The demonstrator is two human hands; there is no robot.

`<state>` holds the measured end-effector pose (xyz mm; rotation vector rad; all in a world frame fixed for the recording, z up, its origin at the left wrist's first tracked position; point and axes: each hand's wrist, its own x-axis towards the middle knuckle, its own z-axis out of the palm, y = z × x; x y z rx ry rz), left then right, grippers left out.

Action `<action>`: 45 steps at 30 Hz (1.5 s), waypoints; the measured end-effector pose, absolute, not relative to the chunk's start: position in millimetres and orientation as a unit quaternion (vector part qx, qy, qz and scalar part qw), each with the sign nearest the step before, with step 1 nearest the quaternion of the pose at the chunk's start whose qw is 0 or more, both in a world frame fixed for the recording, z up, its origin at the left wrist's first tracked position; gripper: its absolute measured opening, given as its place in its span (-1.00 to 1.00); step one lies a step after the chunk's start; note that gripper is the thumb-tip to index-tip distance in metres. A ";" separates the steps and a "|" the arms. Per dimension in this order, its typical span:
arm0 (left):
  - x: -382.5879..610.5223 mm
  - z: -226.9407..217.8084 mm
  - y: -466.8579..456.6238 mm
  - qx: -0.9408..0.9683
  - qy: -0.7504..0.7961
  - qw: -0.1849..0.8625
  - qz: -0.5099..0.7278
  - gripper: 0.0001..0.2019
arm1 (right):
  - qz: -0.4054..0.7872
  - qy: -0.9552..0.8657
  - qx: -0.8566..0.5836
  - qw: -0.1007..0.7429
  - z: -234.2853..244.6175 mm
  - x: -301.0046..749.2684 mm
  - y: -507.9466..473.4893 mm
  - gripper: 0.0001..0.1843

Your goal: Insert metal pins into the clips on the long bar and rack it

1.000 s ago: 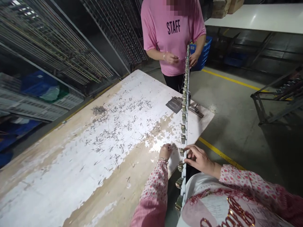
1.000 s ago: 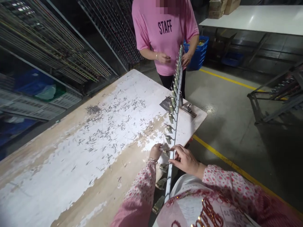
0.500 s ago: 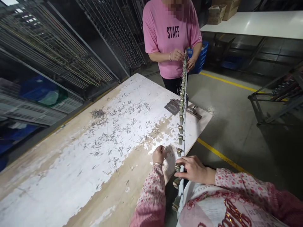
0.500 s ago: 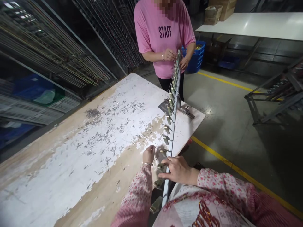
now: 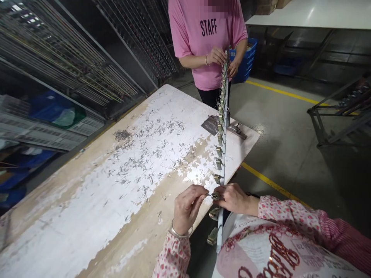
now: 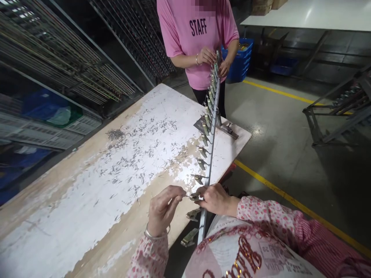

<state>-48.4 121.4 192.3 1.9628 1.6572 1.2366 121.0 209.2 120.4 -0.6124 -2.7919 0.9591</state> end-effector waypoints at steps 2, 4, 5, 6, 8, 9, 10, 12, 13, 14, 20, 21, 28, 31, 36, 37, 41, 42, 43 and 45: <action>-45.5 191.5 123.4 0.689 0.568 0.146 0.425 -0.82 | 0.311 -0.927 -0.202 0.063 120.8 121.4 210.2 -0.68; -44.3 190.0 124.5 0.697 0.564 0.146 0.418 -0.80 | 0.307 -0.929 -0.197 0.065 120.6 121.9 211.0 -0.66; -44.0 189.5 124.7 0.701 0.562 0.148 0.414 -0.80 | 0.306 -0.930 -0.194 0.066 120.5 122.1 211.4 -0.66; -43.8 189.2 124.9 0.703 0.560 0.150 0.412 -0.79 | 0.307 -0.930 -0.190 0.066 120.4 122.3 211.9 -0.66; -43.7 188.7 125.0 0.708 0.554 0.156 0.409 -0.79 | 0.309 -0.931 -0.184 0.064 120.5 122.7 212.8 -0.66; -43.8 188.4 125.1 0.710 0.550 0.160 0.409 -0.79 | 0.311 -0.931 -0.183 0.062 120.6 122.9 213.4 -0.66; -44.0 187.9 125.2 0.711 0.547 0.162 0.411 -0.80 | 0.312 -0.930 -0.182 0.060 120.7 123.1 213.8 -0.66; -44.6 186.1 125.6 0.712 0.541 0.167 0.416 -0.81 | 0.314 -0.930 -0.181 0.055 120.3 123.8 214.3 -0.66; -44.9 185.1 125.9 0.711 0.539 0.169 0.418 -0.81 | 0.314 -0.931 -0.180 0.054 119.9 124.2 214.3 -0.66; -45.1 184.1 126.2 0.710 0.538 0.172 0.420 -0.82 | 0.315 -0.931 -0.179 0.052 119.3 124.7 214.1 -0.65; -42.1 185.1 125.9 0.704 0.542 0.180 0.422 -0.82 | 0.319 -0.930 -0.178 0.043 121.9 126.2 213.3 -0.66; -42.1 185.2 125.0 0.705 0.541 0.182 0.420 -0.83 | 0.322 -0.929 -0.180 0.040 123.4 126.0 213.8 -0.67; -75.0 118.2 124.7 0.495 0.686 0.260 0.465 -0.79 | 0.400 -0.897 -0.173 0.074 118.1 131.0 215.6 -0.63; -90.8 55.8 132.2 0.356 0.826 0.278 0.337 -0.83 | 0.470 -0.854 -0.179 0.131 106.7 142.2 211.3 -0.55; -85.1 -18.9 134.7 0.289 0.874 0.284 0.269 -0.88 | 0.476 -0.821 -0.198 0.246 96.5 165.1 204.7 -0.69; -81.9 -25.9 133.0 0.277 0.879 0.282 0.267 -0.87 | 0.462 -0.828 -0.187 0.257 96.8 168.1 204.1 -0.69; -77.1 -35.8 124.6 0.245 0.882 0.284 0.284 -0.85 | 0.423 -0.873 -0.092 0.226 99.9 171.1 200.8 -0.53; -78.2 -35.4 122.8 0.239 0.880 0.288 0.293 -0.84 | 0.415 -0.882 -0.070 0.210 100.3 169.9 199.1 -0.48; -79.8 -34.0 121.1 0.232 0.876 0.294 0.303 -0.82 | 0.407 -0.891 -0.056 0.193 100.3 168.2 197.1 -0.43; -83.1 -28.1 117.6 0.217 0.863 0.314 0.330 -0.80 | 0.385 -0.907 -0.050 0.163 99.8 164.3 192.4 -0.40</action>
